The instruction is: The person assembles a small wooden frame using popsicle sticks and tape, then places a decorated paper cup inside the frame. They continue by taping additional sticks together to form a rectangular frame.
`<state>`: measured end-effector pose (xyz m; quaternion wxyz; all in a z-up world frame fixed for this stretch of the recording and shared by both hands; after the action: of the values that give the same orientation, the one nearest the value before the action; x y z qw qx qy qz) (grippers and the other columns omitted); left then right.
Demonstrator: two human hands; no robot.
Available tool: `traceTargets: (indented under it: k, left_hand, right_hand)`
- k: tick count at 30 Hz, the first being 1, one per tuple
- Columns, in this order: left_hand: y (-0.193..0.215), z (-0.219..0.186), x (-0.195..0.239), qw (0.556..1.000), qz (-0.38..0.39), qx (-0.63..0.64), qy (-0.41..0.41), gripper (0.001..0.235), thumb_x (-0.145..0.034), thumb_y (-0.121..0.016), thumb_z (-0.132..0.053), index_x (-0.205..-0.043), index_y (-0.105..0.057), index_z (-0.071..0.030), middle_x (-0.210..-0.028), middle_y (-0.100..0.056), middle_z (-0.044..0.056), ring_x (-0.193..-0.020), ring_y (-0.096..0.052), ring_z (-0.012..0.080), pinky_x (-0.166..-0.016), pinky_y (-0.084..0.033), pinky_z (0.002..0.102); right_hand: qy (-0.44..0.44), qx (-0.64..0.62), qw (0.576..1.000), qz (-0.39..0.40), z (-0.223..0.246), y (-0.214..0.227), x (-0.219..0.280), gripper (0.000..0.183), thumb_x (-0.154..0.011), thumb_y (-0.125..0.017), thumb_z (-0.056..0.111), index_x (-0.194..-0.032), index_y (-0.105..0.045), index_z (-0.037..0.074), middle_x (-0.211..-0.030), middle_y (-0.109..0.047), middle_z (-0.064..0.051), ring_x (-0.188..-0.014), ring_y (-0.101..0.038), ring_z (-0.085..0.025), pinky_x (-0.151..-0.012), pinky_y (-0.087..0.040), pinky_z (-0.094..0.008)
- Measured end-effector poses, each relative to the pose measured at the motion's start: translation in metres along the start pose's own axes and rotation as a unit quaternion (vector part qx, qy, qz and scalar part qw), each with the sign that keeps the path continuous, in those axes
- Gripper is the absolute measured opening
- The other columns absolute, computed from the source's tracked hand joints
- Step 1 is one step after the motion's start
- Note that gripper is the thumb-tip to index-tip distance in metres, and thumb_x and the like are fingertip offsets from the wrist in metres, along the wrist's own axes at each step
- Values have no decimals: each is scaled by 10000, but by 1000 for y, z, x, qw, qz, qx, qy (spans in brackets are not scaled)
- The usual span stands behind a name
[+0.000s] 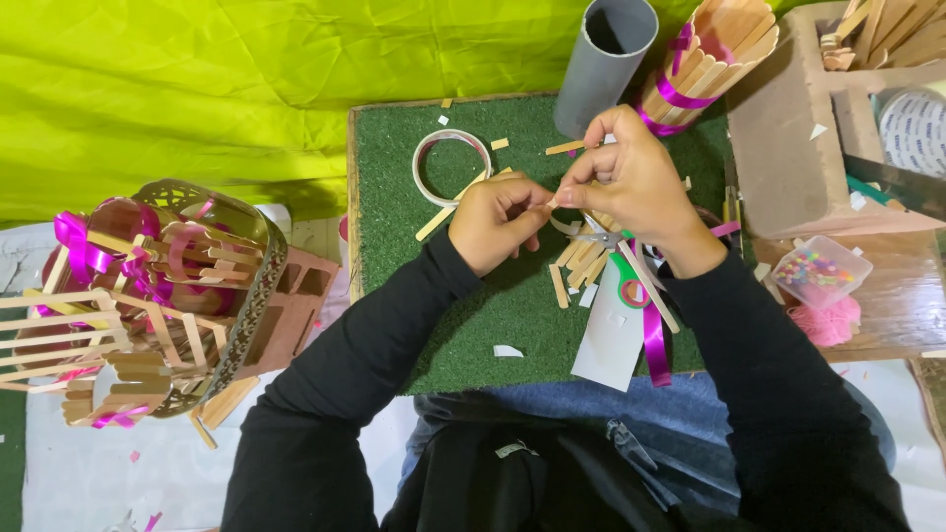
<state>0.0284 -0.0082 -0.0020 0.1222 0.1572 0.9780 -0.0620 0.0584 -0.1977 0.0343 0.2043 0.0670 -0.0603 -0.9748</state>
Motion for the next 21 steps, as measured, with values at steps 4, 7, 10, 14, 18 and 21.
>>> traceTargets:
  k: [4,7,10,14,18,21]
  left_hand:
    - [-1,5,0,1000,5,10,15,88,-878,-646,39,-886,-730,65,-688,-538,88,-504,-697,184,-303,-501,190]
    - [1,7,0,1000,3,14,26,92,-872,-643,47,-892,-729,76,-689,-544,91,-498,-694,183,-298,-503,193]
    - [3,1,-3,1000,3,17,12,93,-884,-643,37,-893,-733,58,-691,-552,89,-505,-699,187,-300,-510,191]
    - [15,-10,-6,998,-51,12,-21,130,-903,-665,12,-1002,-744,38,-748,-597,110,-528,-715,206,-330,-549,225]
    - [36,-12,-11,980,-185,30,-65,200,-1010,-585,-39,-1170,-684,31,-870,-642,91,-573,-682,141,-410,-566,207]
    - [47,-15,-14,968,-232,52,-79,222,-1046,-551,-44,-1225,-671,11,-899,-638,73,-567,-634,90,-427,-521,185]
  right_hand:
    - [9,27,999,16,0,2,0,537,-858,-798,-51,-1208,-404,52,-755,-717,-117,-626,-568,-51,-604,-377,-138]
    - [12,1,1000,22,-10,4,-1,481,-893,-729,-115,-1225,-410,24,-794,-712,-155,-699,-698,-161,-693,-530,-225]
    - [-1,-43,999,5,-11,5,-2,409,-938,-676,-94,-1263,-448,5,-860,-711,-157,-747,-730,-199,-722,-597,-295]
    - [43,-2,998,-40,-3,6,-6,397,-987,-654,-94,-1355,-504,-77,-906,-711,-228,-782,-727,-257,-749,-611,-360]
    - [101,181,977,-46,8,-2,-3,213,-987,-710,-19,-1197,-723,10,-928,-730,-126,-872,-707,-217,-834,-541,-337]
    - [145,277,950,-12,12,-9,-1,146,-953,-742,10,-1093,-773,41,-926,-729,-119,-888,-700,-274,-817,-540,-383]
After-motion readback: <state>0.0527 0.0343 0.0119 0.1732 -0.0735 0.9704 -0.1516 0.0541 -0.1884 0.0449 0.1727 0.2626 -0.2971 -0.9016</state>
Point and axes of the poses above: each hand's wrist, its own x-axis away from the middle knuckle, its own y-axis out of the back of the hand, z = x × y, the point moved 3 cm from there along -x, towards the middle knuckle
